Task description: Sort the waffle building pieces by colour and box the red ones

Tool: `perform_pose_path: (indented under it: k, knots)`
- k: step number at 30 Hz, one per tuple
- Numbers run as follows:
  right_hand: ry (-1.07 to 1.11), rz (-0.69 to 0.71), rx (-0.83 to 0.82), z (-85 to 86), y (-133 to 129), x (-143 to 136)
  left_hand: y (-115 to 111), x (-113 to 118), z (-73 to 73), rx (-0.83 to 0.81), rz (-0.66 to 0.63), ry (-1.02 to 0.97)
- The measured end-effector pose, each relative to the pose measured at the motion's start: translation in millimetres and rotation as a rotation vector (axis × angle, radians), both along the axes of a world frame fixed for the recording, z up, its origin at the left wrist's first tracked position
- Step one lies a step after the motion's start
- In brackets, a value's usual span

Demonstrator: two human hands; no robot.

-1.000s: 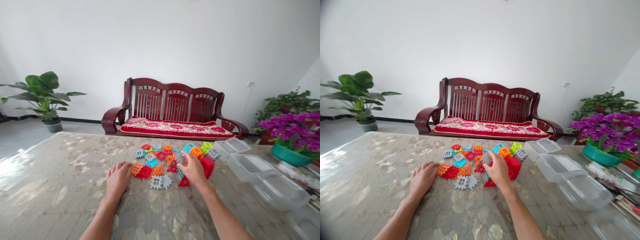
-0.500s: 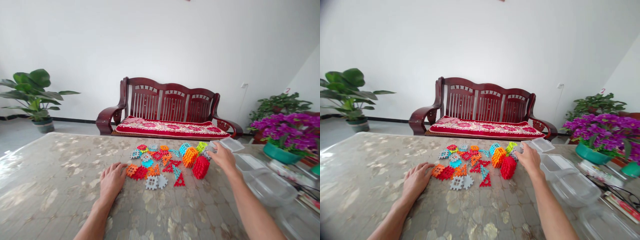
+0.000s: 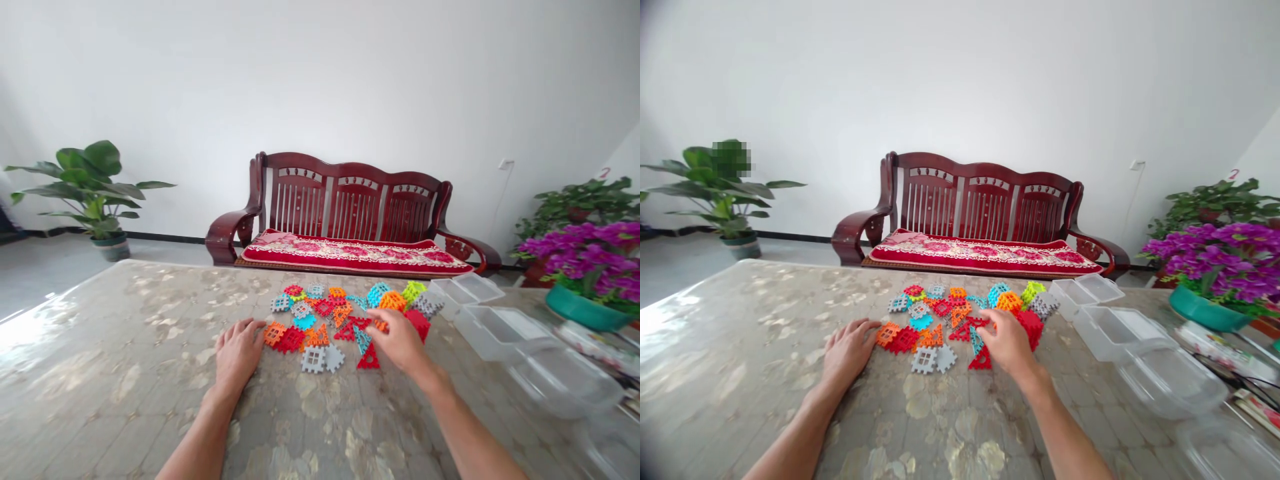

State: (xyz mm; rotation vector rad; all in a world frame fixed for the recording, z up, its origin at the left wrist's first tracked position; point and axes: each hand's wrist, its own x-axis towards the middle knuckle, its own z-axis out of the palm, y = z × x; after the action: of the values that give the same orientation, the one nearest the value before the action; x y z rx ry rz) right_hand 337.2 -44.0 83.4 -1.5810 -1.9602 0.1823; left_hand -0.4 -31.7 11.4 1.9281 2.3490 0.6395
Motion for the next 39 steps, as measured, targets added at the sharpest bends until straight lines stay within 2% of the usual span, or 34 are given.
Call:
perform_pose_path:
  k: [2, 4, 9, 14, 23, 29, 34, 39]
  knots:
    - [-0.03, 0.094, -0.082, -12.9, -9, -29, 0, 0, 0.2, 0.004, -0.001, 0.001]
    - [-0.073, 0.106, -0.128, -23.3, -17, -51, -1, 0, 0.5, 0.008, -0.005, 0.001]
    - [-0.187, 0.104, -0.166, -39.9, -28, -75, -2, 1, 1.3, 0.009, 0.001, -0.01]
    - [-0.222, 0.072, -0.168, -47.5, -29, -75, -1, 1, 0.2, 0.015, -0.003, -0.009]
    - [-0.141, 0.061, -0.163, -49.4, -25, -69, -2, 1, 2.6, 0.009, -0.003, -0.004]
    - [-0.091, -0.057, -0.037, -49.0, -11, -49, -2, 2, 2.0, 0.011, -0.001, -0.008]
    - [-0.158, -0.133, 0.052, -58.9, -1, -33, -1, 2, 1.0, 0.011, 0.0, 0.005]
    - [-0.227, -0.124, 0.034, -58.3, -8, -41, -1, 2, 1.5, 0.002, 0.002, 0.006]
